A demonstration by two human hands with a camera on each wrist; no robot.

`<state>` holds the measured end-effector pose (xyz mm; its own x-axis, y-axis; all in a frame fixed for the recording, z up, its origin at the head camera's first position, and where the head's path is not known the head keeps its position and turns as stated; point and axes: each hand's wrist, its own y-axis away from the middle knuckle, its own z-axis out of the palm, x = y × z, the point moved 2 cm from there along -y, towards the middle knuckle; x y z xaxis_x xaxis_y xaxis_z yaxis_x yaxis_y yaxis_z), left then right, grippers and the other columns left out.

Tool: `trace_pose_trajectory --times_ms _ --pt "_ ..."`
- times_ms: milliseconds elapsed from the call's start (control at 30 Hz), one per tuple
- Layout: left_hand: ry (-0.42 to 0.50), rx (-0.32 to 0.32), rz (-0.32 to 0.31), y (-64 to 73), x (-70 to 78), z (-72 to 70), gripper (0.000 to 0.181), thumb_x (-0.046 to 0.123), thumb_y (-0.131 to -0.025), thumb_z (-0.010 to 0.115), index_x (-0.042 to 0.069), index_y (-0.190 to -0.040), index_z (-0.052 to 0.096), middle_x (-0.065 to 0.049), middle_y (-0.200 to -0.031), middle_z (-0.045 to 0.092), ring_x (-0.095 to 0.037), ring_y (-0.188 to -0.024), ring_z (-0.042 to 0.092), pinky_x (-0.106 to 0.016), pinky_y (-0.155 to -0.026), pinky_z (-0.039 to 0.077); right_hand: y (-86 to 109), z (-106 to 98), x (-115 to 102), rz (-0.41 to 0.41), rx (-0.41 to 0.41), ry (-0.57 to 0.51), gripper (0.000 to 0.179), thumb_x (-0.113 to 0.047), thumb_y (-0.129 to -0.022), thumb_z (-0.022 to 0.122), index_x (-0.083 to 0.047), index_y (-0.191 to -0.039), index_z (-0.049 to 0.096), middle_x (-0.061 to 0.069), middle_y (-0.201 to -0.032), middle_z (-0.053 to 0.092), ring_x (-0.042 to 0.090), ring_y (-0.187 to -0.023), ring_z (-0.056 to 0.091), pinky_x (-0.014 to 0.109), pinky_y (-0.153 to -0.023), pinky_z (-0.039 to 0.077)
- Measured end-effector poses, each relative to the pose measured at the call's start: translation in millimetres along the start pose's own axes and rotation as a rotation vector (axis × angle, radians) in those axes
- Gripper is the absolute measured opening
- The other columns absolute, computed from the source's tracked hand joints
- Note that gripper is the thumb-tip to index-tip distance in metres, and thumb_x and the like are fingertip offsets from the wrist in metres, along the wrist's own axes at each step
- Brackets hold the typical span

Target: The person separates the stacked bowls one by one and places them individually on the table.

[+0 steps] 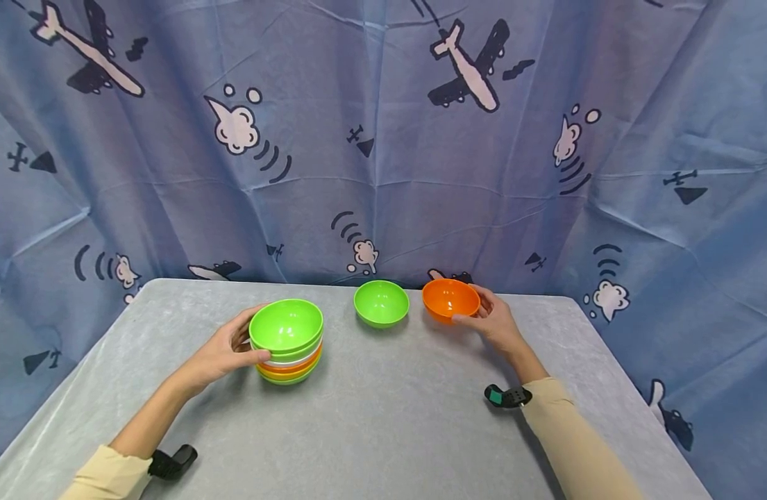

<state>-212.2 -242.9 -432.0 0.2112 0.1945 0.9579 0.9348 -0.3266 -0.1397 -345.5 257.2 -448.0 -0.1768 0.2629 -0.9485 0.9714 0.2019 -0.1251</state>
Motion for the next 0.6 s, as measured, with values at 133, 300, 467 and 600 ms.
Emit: trace_pose_trajectory --times_ms 133,300,467,600 --pt "0.002 -0.002 0.001 0.0 -0.1 0.4 0.080 0.009 -0.093 0.073 0.003 -0.159 0.027 -0.020 -0.156 0.035 -0.042 -0.141 0.033 -0.021 -0.101 0.039 0.0 0.5 3.0 0.034 -0.007 0.002 0.087 -0.008 -0.088 0.082 0.005 -0.155 0.029 0.024 -0.156 0.035 0.035 -0.140 0.038 0.029 -0.107 0.038" --pt "-0.007 0.000 0.005 -0.2 -0.5 0.5 0.079 0.009 -0.093 0.073 0.004 -0.159 0.028 -0.020 -0.156 0.036 -0.041 -0.141 0.034 -0.022 -0.102 0.038 -1.4 1.3 7.7 0.075 -0.011 -0.004 0.086 -0.005 -0.088 0.081 0.007 -0.154 0.029 0.026 -0.155 0.034 0.038 -0.140 0.037 0.030 -0.108 0.037" --pt "-0.003 0.000 0.003 0.0 -0.7 0.0 0.079 0.009 -0.093 0.073 0.004 -0.159 0.028 -0.020 -0.156 0.036 -0.041 -0.140 0.034 -0.023 -0.102 0.039 -1.2 2.9 12.2 0.079 -0.012 -0.043 0.086 -0.003 -0.087 0.081 0.006 -0.155 0.029 0.024 -0.156 0.034 0.036 -0.140 0.037 0.026 -0.106 0.038" --pt "0.003 0.001 0.002 0.2 -1.1 -0.8 0.080 0.009 -0.093 0.073 0.004 -0.159 0.028 -0.020 -0.156 0.036 -0.041 -0.141 0.033 -0.021 -0.102 0.039 0.0 4.6 12.0 0.061 -0.019 -0.057 0.087 -0.003 -0.086 0.081 0.004 -0.155 0.029 0.022 -0.156 0.035 0.033 -0.141 0.037 0.026 -0.108 0.035"
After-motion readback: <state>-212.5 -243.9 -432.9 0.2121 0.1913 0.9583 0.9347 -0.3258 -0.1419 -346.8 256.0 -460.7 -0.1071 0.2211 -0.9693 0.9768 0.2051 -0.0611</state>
